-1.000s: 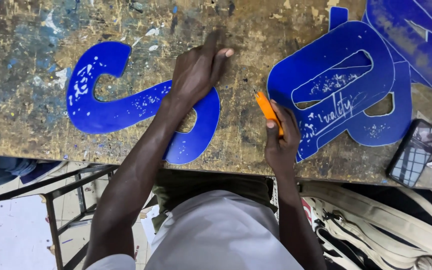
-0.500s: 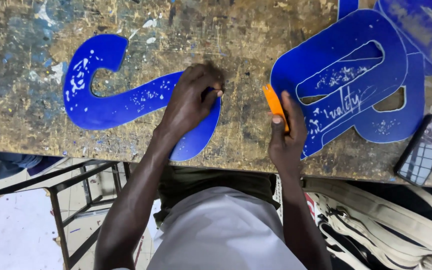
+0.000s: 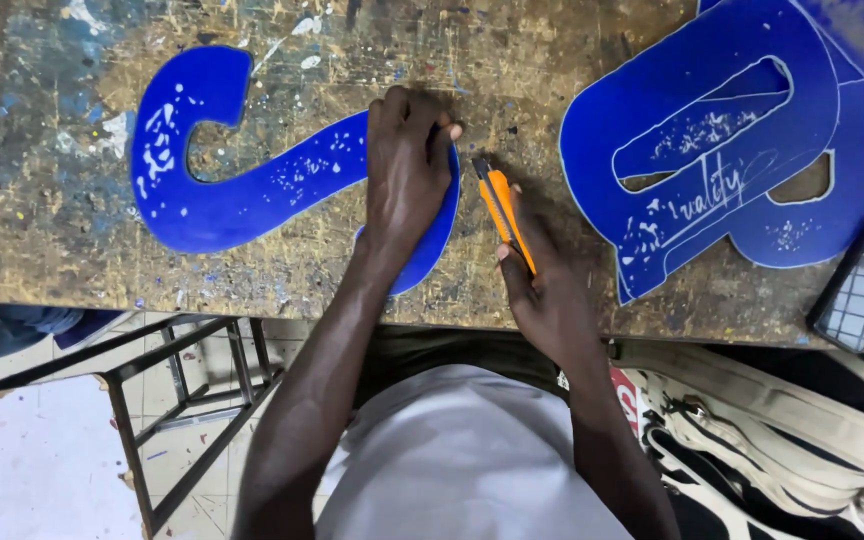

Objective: Trimming the edges of a blue acrylic letter using a utility knife on a fabrication workbench.

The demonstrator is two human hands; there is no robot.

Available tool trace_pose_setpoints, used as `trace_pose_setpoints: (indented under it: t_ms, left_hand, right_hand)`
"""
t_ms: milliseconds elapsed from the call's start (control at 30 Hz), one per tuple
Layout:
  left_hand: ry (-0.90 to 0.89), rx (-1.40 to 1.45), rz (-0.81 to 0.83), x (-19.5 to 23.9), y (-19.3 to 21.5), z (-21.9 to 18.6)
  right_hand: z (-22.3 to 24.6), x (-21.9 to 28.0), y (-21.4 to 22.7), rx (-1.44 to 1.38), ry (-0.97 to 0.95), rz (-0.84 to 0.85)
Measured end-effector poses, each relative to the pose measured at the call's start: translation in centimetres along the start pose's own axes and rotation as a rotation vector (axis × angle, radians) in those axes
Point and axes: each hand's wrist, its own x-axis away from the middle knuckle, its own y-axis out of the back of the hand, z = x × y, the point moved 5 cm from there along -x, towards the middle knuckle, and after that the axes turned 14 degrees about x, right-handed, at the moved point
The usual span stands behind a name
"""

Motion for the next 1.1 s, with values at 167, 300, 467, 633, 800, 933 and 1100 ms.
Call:
trace_pose_setpoints:
  t_ms: [167,300,467,633,800,933,1100]
  left_hand:
    - [-0.085,0.010,-0.114,-2.1,-1.0,0.6]
    - [-0.139,0.130,-0.072,-2.5,-0.6,2.6]
    - [-0.139,0.221,0.258,-2.1,1.8,2.5]
    - [-0.150,0.068,0.383,-1.1,1.4,1.0]
    - [-0.139,-0.342,0.167,0.1,1.1,-0.8]
    - [-0.113,-0.374,0.118,0.3,0.8,-1.4]
    - [-0.097,-0.366,0.114,0.5,0.6,-0.8]
  right_hand:
    - [0.3,-1.4,-0.6,0.150,0.166,-0.181]
    - [0.9,-2.6,0.2,0.080,0.157,-0.295]
    - [0.8,-2.1,-0.1,-0.056,-0.014,-0.008]
    - [1.1,-2.1,-0.6,-0.295,-0.114,0.152]
    - [0.2,-3.0,-0.7,0.033,0.116,-0.084]
    - [0.7,-2.7,-0.4,0.048,0.189,-0.161]
    - [0.3,-2.2,-0.7,0.130,0.196,-0.133]
